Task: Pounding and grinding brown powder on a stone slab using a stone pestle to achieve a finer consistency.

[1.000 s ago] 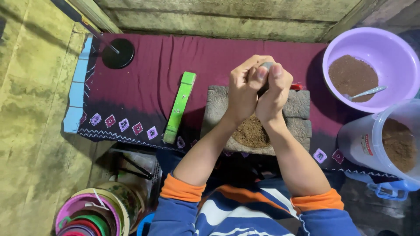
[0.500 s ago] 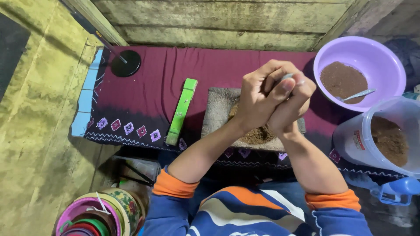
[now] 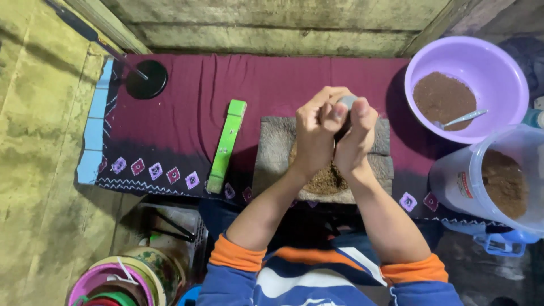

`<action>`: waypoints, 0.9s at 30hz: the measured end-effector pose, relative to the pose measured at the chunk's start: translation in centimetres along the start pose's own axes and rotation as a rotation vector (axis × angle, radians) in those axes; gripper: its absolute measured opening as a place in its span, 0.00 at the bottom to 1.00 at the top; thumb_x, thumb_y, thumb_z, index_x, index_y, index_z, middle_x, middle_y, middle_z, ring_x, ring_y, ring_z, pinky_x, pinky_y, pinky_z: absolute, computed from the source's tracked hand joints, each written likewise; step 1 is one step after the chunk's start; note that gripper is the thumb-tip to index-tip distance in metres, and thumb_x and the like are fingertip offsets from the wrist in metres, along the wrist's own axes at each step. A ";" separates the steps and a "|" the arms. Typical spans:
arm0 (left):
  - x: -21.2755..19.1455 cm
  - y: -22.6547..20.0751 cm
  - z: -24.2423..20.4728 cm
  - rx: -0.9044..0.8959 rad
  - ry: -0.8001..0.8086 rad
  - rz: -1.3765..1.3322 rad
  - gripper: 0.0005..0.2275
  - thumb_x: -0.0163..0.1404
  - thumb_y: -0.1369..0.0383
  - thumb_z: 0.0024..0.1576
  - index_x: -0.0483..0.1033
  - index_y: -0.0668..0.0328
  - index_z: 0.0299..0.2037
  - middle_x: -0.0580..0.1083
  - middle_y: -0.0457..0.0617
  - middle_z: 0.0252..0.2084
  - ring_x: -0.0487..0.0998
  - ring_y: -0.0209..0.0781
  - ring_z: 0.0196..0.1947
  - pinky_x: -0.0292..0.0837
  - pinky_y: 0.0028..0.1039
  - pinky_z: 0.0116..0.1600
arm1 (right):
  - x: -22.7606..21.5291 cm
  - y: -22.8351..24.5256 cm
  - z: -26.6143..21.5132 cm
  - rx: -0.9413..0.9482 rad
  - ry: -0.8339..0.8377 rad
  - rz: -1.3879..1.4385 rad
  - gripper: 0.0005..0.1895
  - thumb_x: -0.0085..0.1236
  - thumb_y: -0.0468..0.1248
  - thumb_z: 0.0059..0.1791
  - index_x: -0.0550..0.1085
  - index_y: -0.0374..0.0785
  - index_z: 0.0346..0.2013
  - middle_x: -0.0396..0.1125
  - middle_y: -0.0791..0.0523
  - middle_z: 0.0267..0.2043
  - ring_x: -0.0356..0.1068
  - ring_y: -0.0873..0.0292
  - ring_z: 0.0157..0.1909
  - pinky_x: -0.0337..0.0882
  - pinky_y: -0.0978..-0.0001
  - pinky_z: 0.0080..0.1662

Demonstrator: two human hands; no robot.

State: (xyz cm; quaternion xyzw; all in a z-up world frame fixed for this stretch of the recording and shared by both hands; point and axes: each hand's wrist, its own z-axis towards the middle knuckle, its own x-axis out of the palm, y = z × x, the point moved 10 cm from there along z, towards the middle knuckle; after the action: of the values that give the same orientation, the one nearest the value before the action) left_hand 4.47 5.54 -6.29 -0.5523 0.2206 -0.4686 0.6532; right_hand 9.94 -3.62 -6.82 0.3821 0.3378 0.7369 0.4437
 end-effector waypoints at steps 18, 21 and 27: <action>5.9 -8.7 0.6 0.129 0.122 -0.003 0.10 0.51 0.53 0.59 0.80 0.44 0.39 0.75 0.45 0.22 0.73 0.27 0.31 0.75 0.25 0.36 | -2.9 7.1 1.7 0.016 -0.192 0.048 0.29 0.37 0.47 0.58 0.73 0.32 0.21 0.65 0.45 0.22 0.65 0.55 0.26 0.69 0.69 0.35; 7.7 -10.4 1.7 0.015 0.202 0.014 0.18 0.46 0.46 0.54 0.77 0.50 0.35 0.77 0.39 0.29 0.76 0.29 0.33 0.77 0.24 0.39 | -4.2 6.8 2.8 0.005 -0.194 0.049 0.29 0.37 0.46 0.58 0.73 0.32 0.21 0.65 0.45 0.22 0.65 0.56 0.27 0.69 0.69 0.36; 7.1 -7.0 3.4 0.047 0.174 0.097 0.19 0.42 0.47 0.55 0.76 0.50 0.37 0.76 0.40 0.28 0.75 0.31 0.30 0.75 0.25 0.34 | -4.1 3.8 4.0 0.046 -0.180 0.028 0.28 0.37 0.45 0.58 0.73 0.32 0.21 0.65 0.46 0.22 0.64 0.56 0.27 0.69 0.70 0.37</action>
State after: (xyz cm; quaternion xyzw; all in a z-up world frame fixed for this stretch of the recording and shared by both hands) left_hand 7.87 1.55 2.83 -0.4827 0.2919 -0.4876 0.6664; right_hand 13.16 -8.15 -2.85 0.4614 0.3081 0.6977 0.4532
